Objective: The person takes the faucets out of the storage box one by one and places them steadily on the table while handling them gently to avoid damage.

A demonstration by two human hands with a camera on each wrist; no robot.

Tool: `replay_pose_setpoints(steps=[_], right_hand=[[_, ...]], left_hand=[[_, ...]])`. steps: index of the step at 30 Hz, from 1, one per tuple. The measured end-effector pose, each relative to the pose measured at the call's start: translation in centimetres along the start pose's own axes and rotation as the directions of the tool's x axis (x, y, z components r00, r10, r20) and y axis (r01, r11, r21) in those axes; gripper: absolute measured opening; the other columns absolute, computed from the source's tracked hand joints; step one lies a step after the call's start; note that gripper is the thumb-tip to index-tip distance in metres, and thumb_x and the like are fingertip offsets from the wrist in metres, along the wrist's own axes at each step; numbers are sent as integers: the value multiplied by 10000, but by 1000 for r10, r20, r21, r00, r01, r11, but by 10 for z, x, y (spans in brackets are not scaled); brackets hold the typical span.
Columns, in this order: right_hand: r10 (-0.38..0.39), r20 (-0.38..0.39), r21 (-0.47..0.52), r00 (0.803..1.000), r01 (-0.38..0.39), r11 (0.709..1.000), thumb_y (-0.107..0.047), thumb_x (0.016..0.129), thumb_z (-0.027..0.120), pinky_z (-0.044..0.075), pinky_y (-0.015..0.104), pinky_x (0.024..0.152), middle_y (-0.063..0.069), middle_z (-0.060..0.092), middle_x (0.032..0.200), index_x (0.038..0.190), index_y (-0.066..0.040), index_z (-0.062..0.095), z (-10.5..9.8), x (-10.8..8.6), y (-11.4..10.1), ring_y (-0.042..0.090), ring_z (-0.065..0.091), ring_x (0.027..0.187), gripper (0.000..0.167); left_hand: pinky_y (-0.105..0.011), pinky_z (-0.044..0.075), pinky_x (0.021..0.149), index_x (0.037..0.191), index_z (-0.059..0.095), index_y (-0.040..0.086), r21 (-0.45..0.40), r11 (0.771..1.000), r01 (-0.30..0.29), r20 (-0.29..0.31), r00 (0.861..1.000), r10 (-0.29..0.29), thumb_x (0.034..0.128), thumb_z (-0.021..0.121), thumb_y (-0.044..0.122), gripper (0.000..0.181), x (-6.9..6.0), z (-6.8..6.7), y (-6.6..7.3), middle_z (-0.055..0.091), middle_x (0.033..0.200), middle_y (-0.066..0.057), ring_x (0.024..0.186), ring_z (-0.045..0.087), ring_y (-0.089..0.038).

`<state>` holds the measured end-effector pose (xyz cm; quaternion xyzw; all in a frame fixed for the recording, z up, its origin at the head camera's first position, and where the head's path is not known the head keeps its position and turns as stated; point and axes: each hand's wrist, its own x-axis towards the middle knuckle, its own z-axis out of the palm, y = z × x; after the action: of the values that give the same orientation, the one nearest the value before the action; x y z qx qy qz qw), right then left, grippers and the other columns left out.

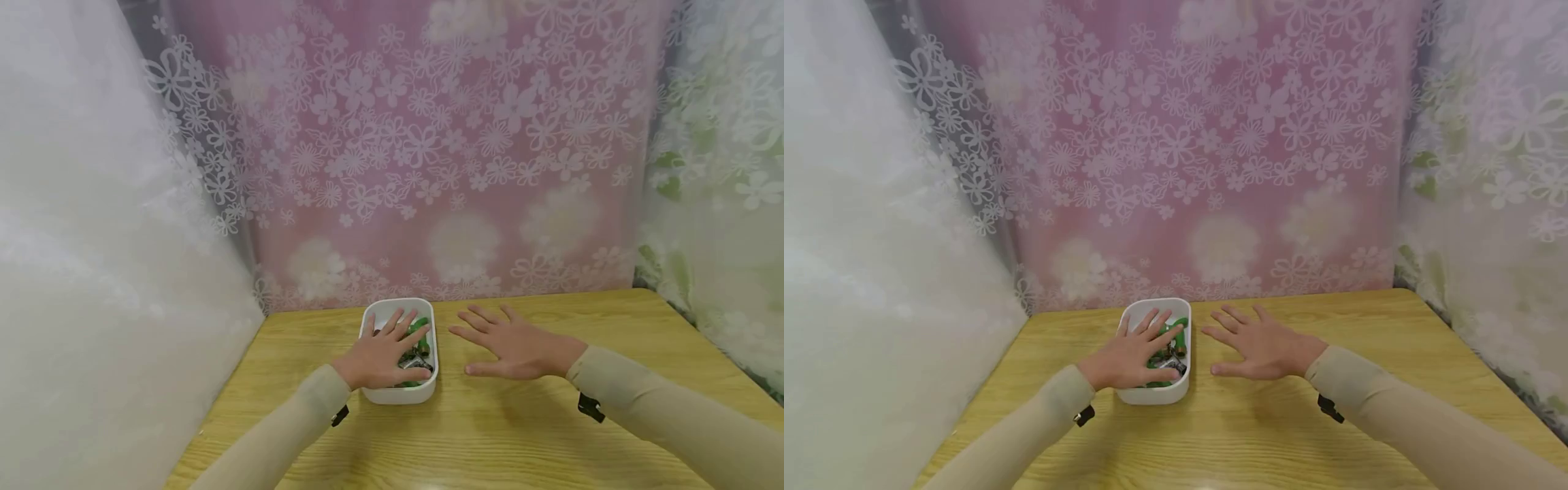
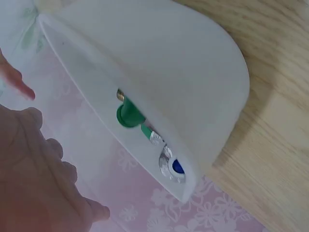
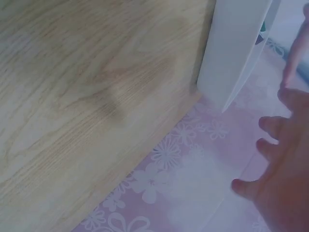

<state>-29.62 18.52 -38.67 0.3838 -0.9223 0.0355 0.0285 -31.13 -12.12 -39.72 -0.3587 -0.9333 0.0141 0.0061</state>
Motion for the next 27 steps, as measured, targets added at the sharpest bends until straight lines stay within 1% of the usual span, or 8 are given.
replay_pose_setpoints(steps=[6, 9, 12, 13, 16, 18, 22, 27], right_hand=[[-82, -103, -67, 991, 75, 995, -649, 988, 450, 280, 656, 1173, 86, 436, 1574, 1541, -198, 432, 1, 9, 4, 355, 346, 1480, 713], [-100, -119, -67, 988, 93, 993, -633, 989, 471, 346, 607, 1153, 76, 535, 1481, 1483, -194, 511, 1, 12, 6, 325, 456, 1400, 662], [-122, -132, -84, 984, 111, 990, -599, 992, 505, 402, 565, 1123, 48, 588, 1399, 1428, -208, 562, 2, 15, 6, 285, 529, 1316, 589], [-128, -136, -90, 982, 116, 989, -579, 991, 527, 415, 553, 1116, 38, 595, 1386, 1415, -211, 573, 2, 16, 6, 276, 541, 1301, 563], [-168, -164, -121, 972, 149, 981, -488, 987, 597, 450, 531, 1090, 25, 614, 1338, 1377, -210, 598, 2, 18, 5, 263, 568, 1253, 479], [-193, -174, -137, 966, 170, 976, -446, 985, 619, 468, 521, 1072, 23, 618, 1324, 1366, -206, 602, 2, 20, 5, 258, 576, 1235, 451], [-214, -166, -147, 963, 190, 971, -411, 996, 612, 485, 511, 1052, 29, 618, 1316, 1365, -196, 601, 0, 23, 3, 251, 578, 1225, 427], [-214, -142, -148, 967, 193, 970, -386, 1000, 606, 481, 507, 1064, 29, 630, 1314, 1350, -203, 615, -1, 27, 0, 246, 576, 1242, 396]], left_hand=[[-697, 125, 1211, 1622, 118, 356, -97, 995, 34, -59, 997, -40, 956, 332, 756, 806, -6, -7, -22, -47, 1706, -6, 1572, 74, -304], [-574, 344, 1183, 1618, 216, 289, -129, 989, 73, -89, 992, -85, 993, 399, 673, 756, -9, -11, -33, 111, 1702, -49, 1448, 419, -286], [-487, 483, 1089, 1555, 408, 188, -165, 980, 113, -145, 980, -138, 1027, 490, 527, 633, -11, -13, -42, 371, 1616, -86, 1266, 605, -274], [-468, 530, 1027, 1514, 475, 158, -178, 976, 123, -168, 974, -153, 1032, 515, 467, 574, -12, -12, -45, 448, 1567, -102, 1132, 676, -262], [-472, 558, 987, 1382, 615, 90, -183, 970, 163, -240, 949, -205, 1018, 558, 347, 449, -12, -7, -55, 600, 1418, -135, 1140, 674, -291], [-471, 565, 974, 1343, 635, 64, -175, 964, 200, -263, 934, -242, 1004, 568, 323, 432, -12, -2, -62, 627, 1370, -153, 1138, 671, -303], [-514, 521, 1040, 1405, 580, 70, -170, 941, 293, -235, 915, -327, 988, 582, 341, 497, -10, 9, -75, 585, 1413, -161, 1273, 585, -346], [-538, 490, 1072, 1484, 495, 105, -174, 917, 359, -171, 906, -387, 1009, 553, 374, 550, -7, 26, -86, 498, 1506, -122, 1347, 523, -329]])
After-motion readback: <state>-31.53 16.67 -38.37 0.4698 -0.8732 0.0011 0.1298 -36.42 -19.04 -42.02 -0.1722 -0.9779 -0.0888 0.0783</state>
